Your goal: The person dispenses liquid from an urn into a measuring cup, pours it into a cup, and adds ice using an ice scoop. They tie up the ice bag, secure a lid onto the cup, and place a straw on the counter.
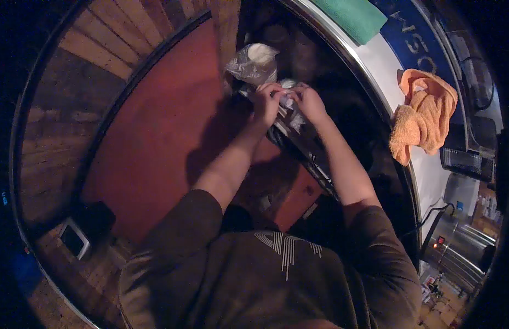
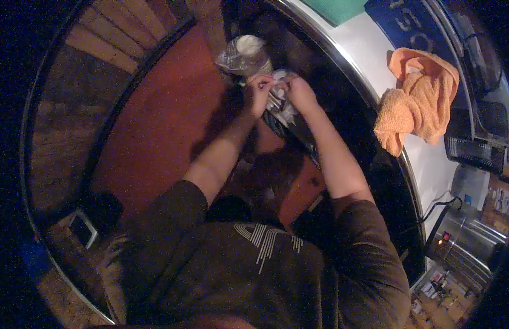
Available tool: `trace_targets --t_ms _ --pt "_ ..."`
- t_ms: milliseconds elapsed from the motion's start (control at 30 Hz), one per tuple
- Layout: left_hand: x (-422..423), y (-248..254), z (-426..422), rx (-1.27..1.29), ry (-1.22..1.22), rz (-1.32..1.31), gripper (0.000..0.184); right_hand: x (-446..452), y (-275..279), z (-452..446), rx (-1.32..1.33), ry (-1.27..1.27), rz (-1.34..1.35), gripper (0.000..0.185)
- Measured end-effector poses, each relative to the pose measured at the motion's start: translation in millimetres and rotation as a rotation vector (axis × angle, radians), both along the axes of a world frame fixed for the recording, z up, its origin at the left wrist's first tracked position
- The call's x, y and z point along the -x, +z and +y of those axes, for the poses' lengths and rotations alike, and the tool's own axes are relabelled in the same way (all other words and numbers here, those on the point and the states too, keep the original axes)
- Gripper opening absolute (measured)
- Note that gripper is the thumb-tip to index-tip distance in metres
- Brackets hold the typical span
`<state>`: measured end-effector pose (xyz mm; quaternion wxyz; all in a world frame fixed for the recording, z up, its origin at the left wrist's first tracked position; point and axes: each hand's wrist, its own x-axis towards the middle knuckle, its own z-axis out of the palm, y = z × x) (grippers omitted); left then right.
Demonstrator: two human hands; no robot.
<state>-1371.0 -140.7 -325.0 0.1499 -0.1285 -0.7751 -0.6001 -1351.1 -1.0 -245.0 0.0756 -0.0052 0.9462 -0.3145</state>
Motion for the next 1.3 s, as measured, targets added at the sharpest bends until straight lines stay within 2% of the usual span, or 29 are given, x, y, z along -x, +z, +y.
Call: trace_targets --t_ms 67,167,267,333,367,400,467,533,633,733,767,833,867,900,1033,1133,1233,1300 --pt "2.3 -6.8 0.3 -0.061 -0.032 -0.061 0.01 3.7 -20.6 6.6 0.099 -0.17 -0.161 0.027" --pt "1.2 -15.9 8.0 -0.199 -0.072 -0.209 0.009 4.2 -42.5 12.0 0.361 -0.244 -0.154 0.026" --pt "4.0 -18.3 11.4 -0.293 -0.084 -0.378 0.009 6.9 -33.4 11.6 0.316 -0.282 -0.253 0.028" --pt "8.0 -15.8 10.3 -0.261 -0.071 -0.427 0.01 23.9 -83.3 33.7 0.47 -0.244 -0.303 0.029" --pt "10.3 -22.9 12.5 -0.362 -0.095 -0.461 0.01 27.9 -85.6 33.7 0.548 -0.226 -0.326 0.03" --pt "12.7 -29.7 15.2 -0.463 -0.12 -0.495 0.01 26.2 -86.7 36.8 0.583 -0.218 -0.321 0.025" --pt "13.7 -34.4 19.4 -0.572 -0.148 -0.506 0.011 18.2 -40.0 17.9 0.652 -0.201 -0.31 0.018" --pt "13.5 -26.2 20.5 -0.584 -0.152 -0.46 0.011 21.2 -45.9 20.5 0.675 -0.174 -0.344 0.021" --pt "18.9 -14.0 14.2 -0.409 -0.263 -0.465 0.009 20.4 -37.4 16.1 0.692 -0.24 -0.367 0.027" --pt "36.2 -45.4 21.7 -0.566 -0.402 -0.504 0.01 22.7 -29.2 16.0 0.746 -0.38 -0.499 0.033" --pt "35.5 -37.7 16.0 -0.309 -0.336 -0.291 0.012 23.6 -30.2 19.4 0.77 -0.433 -0.566 0.036" --pt "35.9 -17.8 -3.6 0.206 -0.189 0.138 0.015 30.6 -70.4 46.2 0.583 -0.295 -0.284 0.039" --pt "32.1 -3.1 -9.9 0.317 -0.182 0.199 0.016 34.4 -94.4 61.0 0.478 -0.235 -0.141 0.042" --pt "26.2 14.1 -16.5 0.43 -0.173 0.262 0.016 33.7 -93.0 68.3 0.367 -0.168 -0.083 0.041" --pt "23.7 25.2 -26.4 0.908 -0.066 0.311 0.016 7.3 -49.8 67.1 0.039 0.038 -0.039 0.039" --pt "19.7 33.6 -30.7 0.986 -0.065 0.224 0.016 -2.8 -29.1 59.1 -0.106 0.115 -0.011 0.037" --pt "6.5 45.0 -24.9 0.935 -0.059 0.135 0.022 -2.2 -15.4 46.2 -0.168 0.138 0.04 0.036" --pt "1.4 40.3 -19.2 0.863 -0.081 0.234 0.027 0.8 -10.8 37.8 -0.176 0.113 0.046 0.035"
